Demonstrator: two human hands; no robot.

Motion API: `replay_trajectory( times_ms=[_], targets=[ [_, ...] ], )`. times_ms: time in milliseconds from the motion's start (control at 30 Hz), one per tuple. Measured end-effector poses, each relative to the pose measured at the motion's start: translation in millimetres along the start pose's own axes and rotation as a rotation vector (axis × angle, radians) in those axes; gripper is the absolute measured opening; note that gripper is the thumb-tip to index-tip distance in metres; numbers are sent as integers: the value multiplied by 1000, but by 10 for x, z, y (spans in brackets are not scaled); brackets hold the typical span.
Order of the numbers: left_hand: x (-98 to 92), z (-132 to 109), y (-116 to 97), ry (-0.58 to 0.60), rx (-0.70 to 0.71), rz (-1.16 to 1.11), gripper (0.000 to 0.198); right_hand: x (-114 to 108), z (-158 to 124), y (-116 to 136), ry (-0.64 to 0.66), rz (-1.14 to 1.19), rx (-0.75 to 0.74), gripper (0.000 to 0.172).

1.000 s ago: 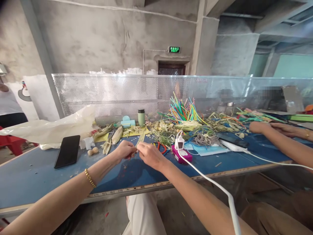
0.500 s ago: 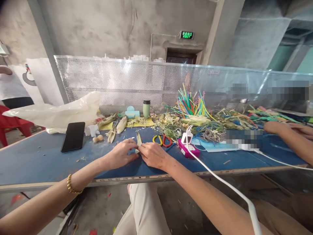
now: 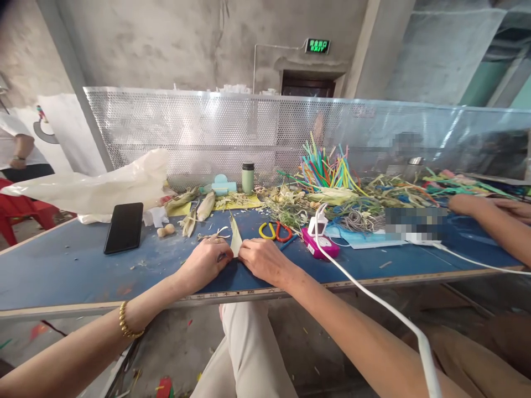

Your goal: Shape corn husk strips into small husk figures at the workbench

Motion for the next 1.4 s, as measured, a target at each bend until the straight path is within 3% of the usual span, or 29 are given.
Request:
replay_trajectory(
  times_ms=[467, 833, 1167, 1400],
  targets=[
    [-1, -70, -39, -2, 31, 57, 18, -53, -43, 49, -4, 6, 72, 17],
    [-42, -51, 20, -39, -38, -23, 18, -107, 50, 131, 76, -74, 65, 18],
    [10, 67, 153, 61, -203, -29, 18, 47, 3, -219, 46, 300, 415, 10],
    [83, 144, 195, 163, -257, 65, 17, 220, 10, -399, 194, 472, 602, 8]
  ],
)
Point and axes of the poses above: each hand's wrist, its own z-axis towards the middle knuckle, its own x-axis out of the palm, y = z × x, the point moved 9 cm from there along z, towards the middle knuckle, and after that the axes turned 6 degrees about -x, right-handed, at the moved point
